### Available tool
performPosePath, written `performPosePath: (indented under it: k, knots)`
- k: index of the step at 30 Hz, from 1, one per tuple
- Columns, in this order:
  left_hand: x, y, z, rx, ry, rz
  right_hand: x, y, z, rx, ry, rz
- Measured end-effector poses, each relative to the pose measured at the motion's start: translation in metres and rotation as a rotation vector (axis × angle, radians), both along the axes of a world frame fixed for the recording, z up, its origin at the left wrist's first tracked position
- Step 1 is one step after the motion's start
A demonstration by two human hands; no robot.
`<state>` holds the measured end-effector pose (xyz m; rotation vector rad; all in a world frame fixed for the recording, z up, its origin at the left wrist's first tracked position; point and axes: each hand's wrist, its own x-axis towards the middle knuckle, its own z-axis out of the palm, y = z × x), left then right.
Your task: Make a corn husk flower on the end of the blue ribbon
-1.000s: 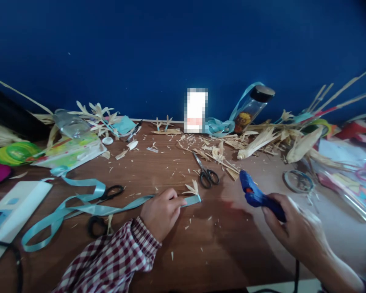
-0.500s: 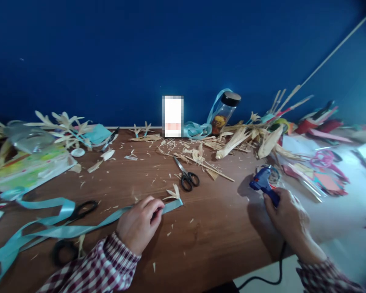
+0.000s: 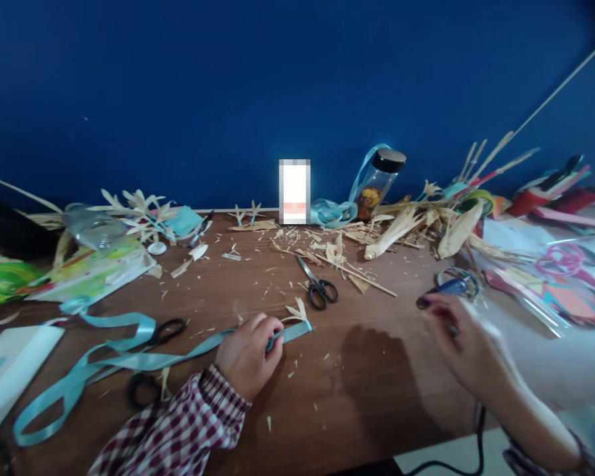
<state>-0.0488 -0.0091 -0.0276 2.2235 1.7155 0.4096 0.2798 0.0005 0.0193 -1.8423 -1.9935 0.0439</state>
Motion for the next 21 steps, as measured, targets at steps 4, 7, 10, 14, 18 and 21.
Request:
performPosePath:
  k: [4,7,10,14,18,21]
  knots:
    - [0.001,0.000,0.006,-0.034,0.033,0.007,-0.078,0.016,0.000,-0.292,0.191,0.432]
    - [0.001,0.002,0.012,-0.120,0.031,0.033,-0.119,0.032,-0.007,-0.379,0.231,0.535]
    - [0.001,0.005,0.014,-0.200,-0.007,0.067,-0.137,0.043,-0.014,-0.453,0.240,0.593]
    - [0.003,0.006,0.014,-0.187,-0.186,0.060,-0.139,0.048,-0.020,-0.506,0.315,0.615]
    - [0.004,0.007,0.020,-0.184,-0.369,0.079,-0.135,0.051,-0.020,-0.544,0.470,0.633]
    - [0.003,0.010,0.027,-0.174,-0.500,0.064,-0.132,0.053,-0.013,-0.564,0.597,0.642]
